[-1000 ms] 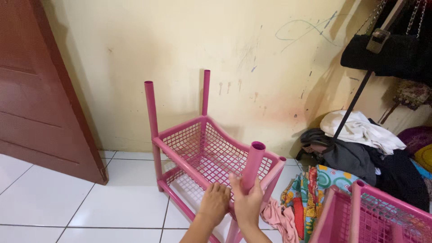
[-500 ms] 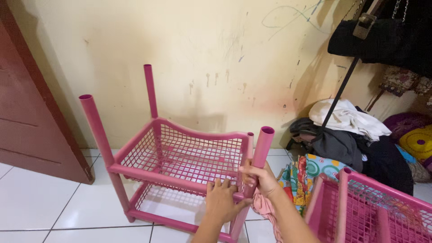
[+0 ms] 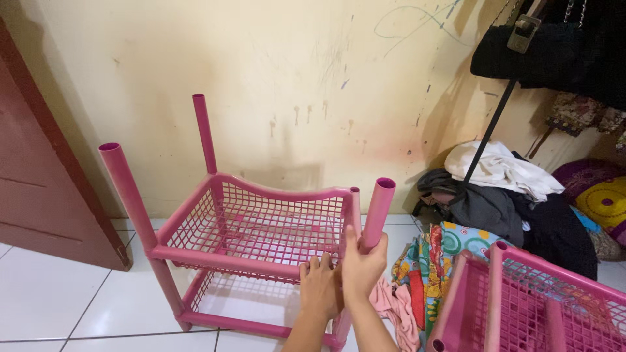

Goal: The person assembles a pink plastic storage shelf by inserting vertical poles into the basket frames. They repeatedly insert and remove the poles while adjusting the basket alignment, then place the top tray onto the assembled frame.

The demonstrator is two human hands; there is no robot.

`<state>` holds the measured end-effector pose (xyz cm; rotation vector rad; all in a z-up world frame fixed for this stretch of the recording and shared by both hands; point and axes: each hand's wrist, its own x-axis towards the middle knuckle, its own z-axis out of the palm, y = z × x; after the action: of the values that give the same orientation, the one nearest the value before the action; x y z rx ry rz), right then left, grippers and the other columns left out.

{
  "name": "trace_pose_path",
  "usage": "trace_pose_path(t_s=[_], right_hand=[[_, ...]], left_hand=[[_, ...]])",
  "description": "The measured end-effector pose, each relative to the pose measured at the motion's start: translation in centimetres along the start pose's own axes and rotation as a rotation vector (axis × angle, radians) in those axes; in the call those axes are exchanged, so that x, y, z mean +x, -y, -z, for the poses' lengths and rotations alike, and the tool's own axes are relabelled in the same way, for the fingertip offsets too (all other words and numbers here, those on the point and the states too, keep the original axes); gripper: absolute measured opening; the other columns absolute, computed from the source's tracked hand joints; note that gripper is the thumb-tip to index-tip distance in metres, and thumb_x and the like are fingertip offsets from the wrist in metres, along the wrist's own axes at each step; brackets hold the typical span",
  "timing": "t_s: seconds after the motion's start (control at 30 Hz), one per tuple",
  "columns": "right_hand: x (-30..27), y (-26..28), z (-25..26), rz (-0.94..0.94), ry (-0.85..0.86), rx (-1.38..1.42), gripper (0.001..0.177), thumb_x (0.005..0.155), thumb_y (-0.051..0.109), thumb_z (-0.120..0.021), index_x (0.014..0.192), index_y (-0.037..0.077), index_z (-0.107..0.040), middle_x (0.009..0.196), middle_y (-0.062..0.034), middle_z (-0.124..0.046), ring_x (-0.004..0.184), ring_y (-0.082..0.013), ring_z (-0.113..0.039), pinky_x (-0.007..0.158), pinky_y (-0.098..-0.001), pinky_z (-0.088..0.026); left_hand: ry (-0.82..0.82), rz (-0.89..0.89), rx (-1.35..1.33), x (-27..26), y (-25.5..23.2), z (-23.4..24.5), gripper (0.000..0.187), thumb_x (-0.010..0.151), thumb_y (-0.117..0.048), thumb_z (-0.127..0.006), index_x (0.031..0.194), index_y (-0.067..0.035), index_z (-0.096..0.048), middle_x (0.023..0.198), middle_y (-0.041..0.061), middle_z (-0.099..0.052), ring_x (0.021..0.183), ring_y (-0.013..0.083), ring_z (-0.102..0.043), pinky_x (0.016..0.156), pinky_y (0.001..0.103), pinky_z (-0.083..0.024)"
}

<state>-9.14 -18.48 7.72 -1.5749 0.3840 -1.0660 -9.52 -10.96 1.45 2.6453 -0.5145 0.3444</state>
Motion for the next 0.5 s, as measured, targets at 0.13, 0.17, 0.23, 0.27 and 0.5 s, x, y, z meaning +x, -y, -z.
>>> trace_pose_path(t_s=[0.13,0.17,0.23,0.27,0.5], right_hand=[[2.3,-0.9,-0.8,-0.113,-0.004,-0.042,0.037,0.090,0.027,-0.086,0.078,-0.004,-0.070,0.060,-0.0055,-0.063,0.056,-0.0146,-0.055,0.058,-0.0367,-0.047],[2.7,-1.3,-0.9,-0.171,0.001,-0.052,0.038,0.091,0.027,-0.086,0.076,-0.005,-0.072,0.057,-0.0051,-0.063,0.054,-0.0148,-0.055,0.057,-0.0365,-0.046],[3.7,-2.1,-0.5,-0.212,0.125,-0.018,0.033,0.087,0.023,-0.087,0.073,-0.004,-0.072,0.057,-0.0024,-0.061,0.052,-0.0128,-0.051,0.052,-0.0353,-0.042],[4.3,-2.5,-0.2,-0.233,0.188,-0.002,0.031,0.085,0.021,-0.088,0.071,-0.003,-0.072,0.056,-0.0010,-0.060,0.051,-0.0118,-0.049,0.050,-0.0347,-0.040],[8.2,-4.2,2.3,-0.425,0.887,0.432,0.026,0.079,0.007,-0.081,0.070,0.008,-0.057,0.055,0.0014,-0.050,0.045,-0.0112,-0.042,0.045,-0.0294,-0.030]], left_hand=[[0.021,0.025,-0.039,0.0,-0.4,0.8,0.049,0.073,-0.042,-0.086,0.117,-0.021,-0.076,0.125,0.012,-0.057,0.121,0.0356,-0.050,0.105,0.056,-0.033],[0.022,0.040,-0.075,-0.1,-0.4,1.1,0.044,0.076,-0.046,-0.084,0.112,-0.021,-0.078,0.123,0.011,-0.058,0.121,0.0343,-0.051,0.106,0.056,-0.033],[0.010,0.060,-0.111,-0.1,-0.7,1.4,0.043,0.077,-0.053,-0.083,0.105,-0.020,-0.080,0.122,0.010,-0.060,0.122,0.0340,-0.051,0.107,0.056,-0.033],[-0.004,0.064,-0.112,0.1,-0.8,1.4,0.046,0.076,-0.055,-0.084,0.104,-0.019,-0.081,0.123,0.011,-0.060,0.124,0.0352,-0.050,0.107,0.057,-0.032],[0.002,0.071,-0.138,0.0,-0.7,1.5,0.064,0.075,-0.071,-0.079,0.109,-0.017,-0.082,0.131,0.011,-0.062,0.128,0.0351,-0.049,0.109,0.057,-0.031]])
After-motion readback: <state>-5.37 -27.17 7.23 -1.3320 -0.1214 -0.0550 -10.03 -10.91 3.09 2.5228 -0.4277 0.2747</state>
